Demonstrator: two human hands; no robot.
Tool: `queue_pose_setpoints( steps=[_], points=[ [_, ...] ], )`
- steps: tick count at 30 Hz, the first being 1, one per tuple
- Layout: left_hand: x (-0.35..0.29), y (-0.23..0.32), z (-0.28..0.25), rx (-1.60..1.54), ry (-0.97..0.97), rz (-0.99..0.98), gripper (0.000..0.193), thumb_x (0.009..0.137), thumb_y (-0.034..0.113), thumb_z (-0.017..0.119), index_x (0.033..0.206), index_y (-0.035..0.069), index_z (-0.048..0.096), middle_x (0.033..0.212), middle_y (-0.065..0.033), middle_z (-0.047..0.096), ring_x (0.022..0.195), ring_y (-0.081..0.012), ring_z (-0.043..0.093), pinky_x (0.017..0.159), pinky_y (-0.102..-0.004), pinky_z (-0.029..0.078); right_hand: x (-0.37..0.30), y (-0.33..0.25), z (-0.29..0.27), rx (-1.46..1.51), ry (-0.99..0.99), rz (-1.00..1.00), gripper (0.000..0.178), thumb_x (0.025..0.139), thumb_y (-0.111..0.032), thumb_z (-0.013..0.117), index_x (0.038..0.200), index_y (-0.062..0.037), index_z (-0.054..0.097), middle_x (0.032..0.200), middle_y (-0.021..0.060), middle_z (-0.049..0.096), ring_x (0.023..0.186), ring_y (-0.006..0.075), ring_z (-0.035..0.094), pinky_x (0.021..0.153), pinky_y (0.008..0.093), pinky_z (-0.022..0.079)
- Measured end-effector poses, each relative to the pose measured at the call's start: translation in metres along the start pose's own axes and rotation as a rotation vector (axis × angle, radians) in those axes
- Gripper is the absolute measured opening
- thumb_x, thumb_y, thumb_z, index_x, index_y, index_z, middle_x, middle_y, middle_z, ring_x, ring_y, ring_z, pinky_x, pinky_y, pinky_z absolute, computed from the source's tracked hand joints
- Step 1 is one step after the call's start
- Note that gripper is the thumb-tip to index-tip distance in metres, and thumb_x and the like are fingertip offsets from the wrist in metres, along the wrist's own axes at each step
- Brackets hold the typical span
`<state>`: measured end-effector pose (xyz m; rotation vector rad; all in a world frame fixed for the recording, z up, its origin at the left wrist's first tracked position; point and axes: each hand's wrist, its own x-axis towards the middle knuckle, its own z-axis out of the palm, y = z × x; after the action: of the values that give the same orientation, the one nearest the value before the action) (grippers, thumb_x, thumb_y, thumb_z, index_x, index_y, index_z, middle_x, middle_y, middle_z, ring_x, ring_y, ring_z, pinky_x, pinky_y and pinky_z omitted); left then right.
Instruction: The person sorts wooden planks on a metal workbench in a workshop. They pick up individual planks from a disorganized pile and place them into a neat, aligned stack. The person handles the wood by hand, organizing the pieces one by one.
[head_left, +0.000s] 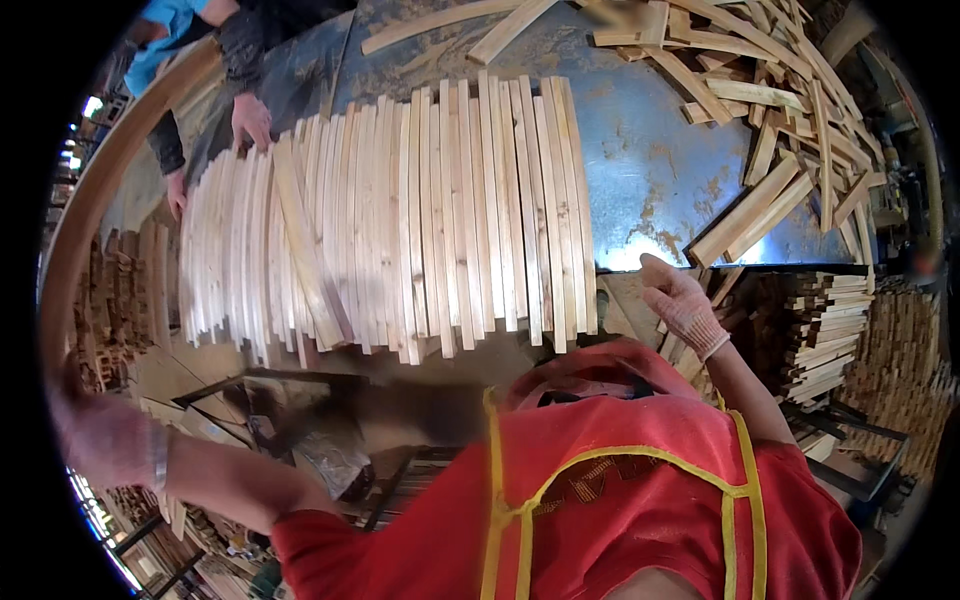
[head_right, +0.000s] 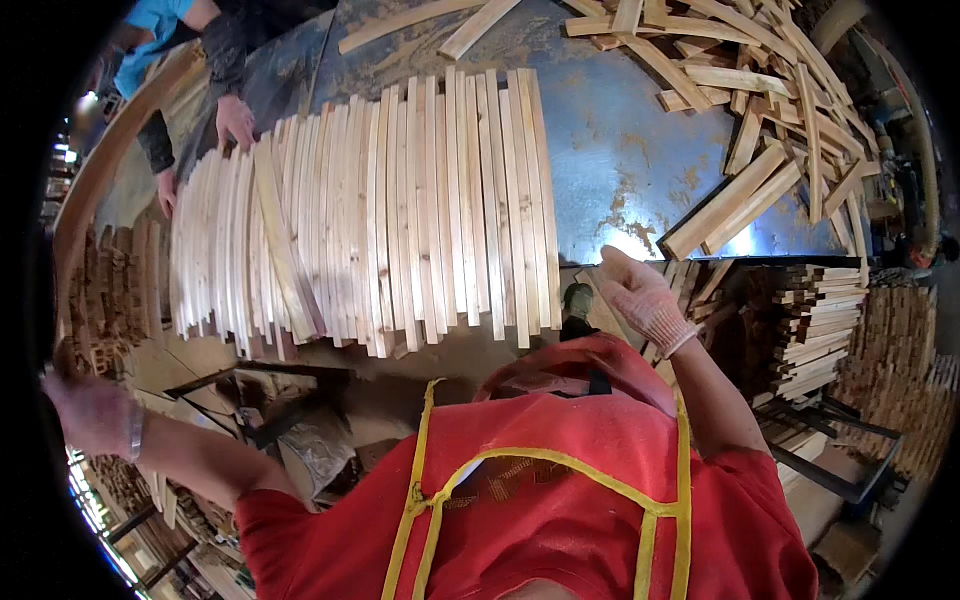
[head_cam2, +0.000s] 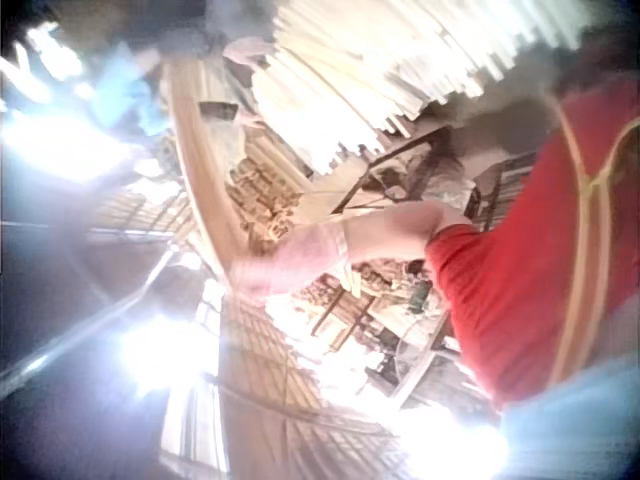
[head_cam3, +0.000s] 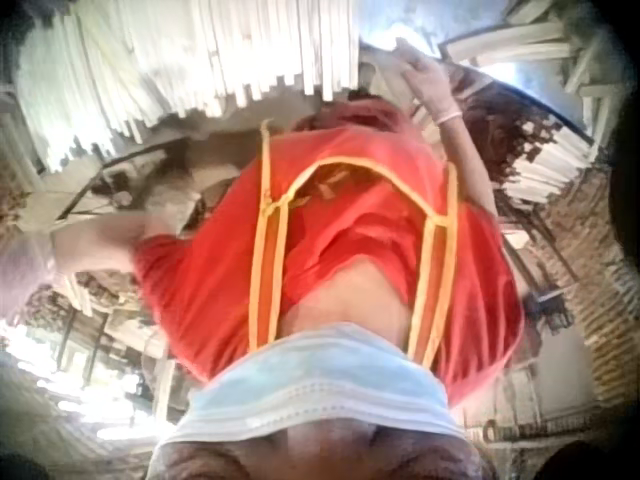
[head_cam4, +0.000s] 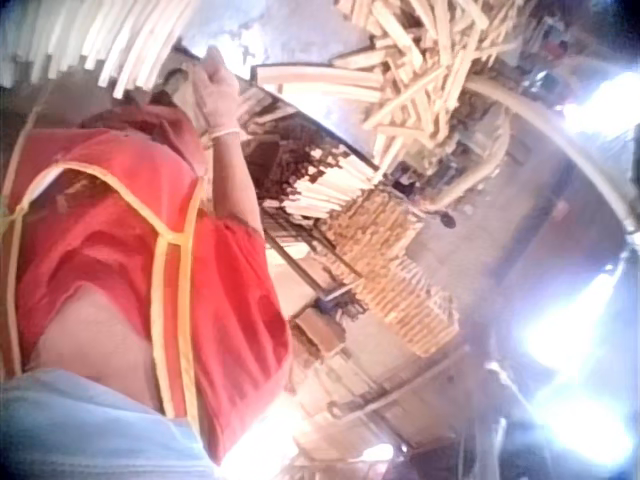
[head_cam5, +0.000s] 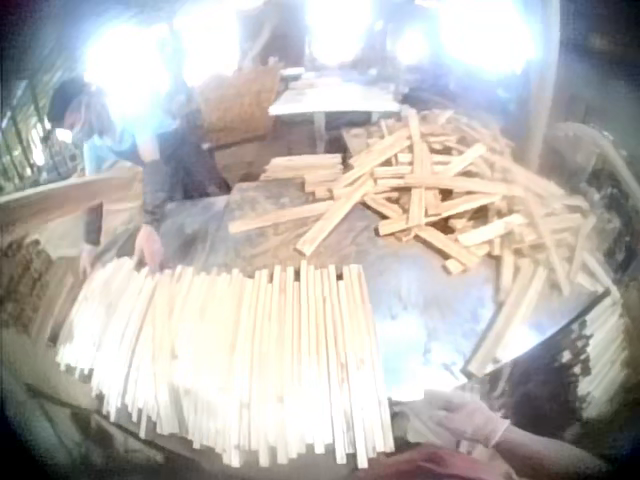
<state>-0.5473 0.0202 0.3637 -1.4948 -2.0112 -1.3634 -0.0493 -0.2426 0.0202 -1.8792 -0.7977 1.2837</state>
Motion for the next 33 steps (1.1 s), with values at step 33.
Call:
queue_pose_setpoints(
  steps=[33],
  points=[
    [-0.475, 0.049, 0.075, -0.250, -1.516, -1.095, 0.050, 0.100, 0.046, 0.074, 0.128, 0.005, 0.073, 0.119, -0.0067, 0.073, 0.110, -0.0161, 0.068, 0.093, -0.0379, 0.056, 0.182, -0.044, 0.003, -0.001, -0.520, -0.103, 0.081, 0.094, -0.026, 0.074, 0.162, 0.0039, 0.041, 0.145, 0.0262, 0.066, 0.135, 0.0330, 0.061, 0.117, 0.0360, 0.044]
  ],
)
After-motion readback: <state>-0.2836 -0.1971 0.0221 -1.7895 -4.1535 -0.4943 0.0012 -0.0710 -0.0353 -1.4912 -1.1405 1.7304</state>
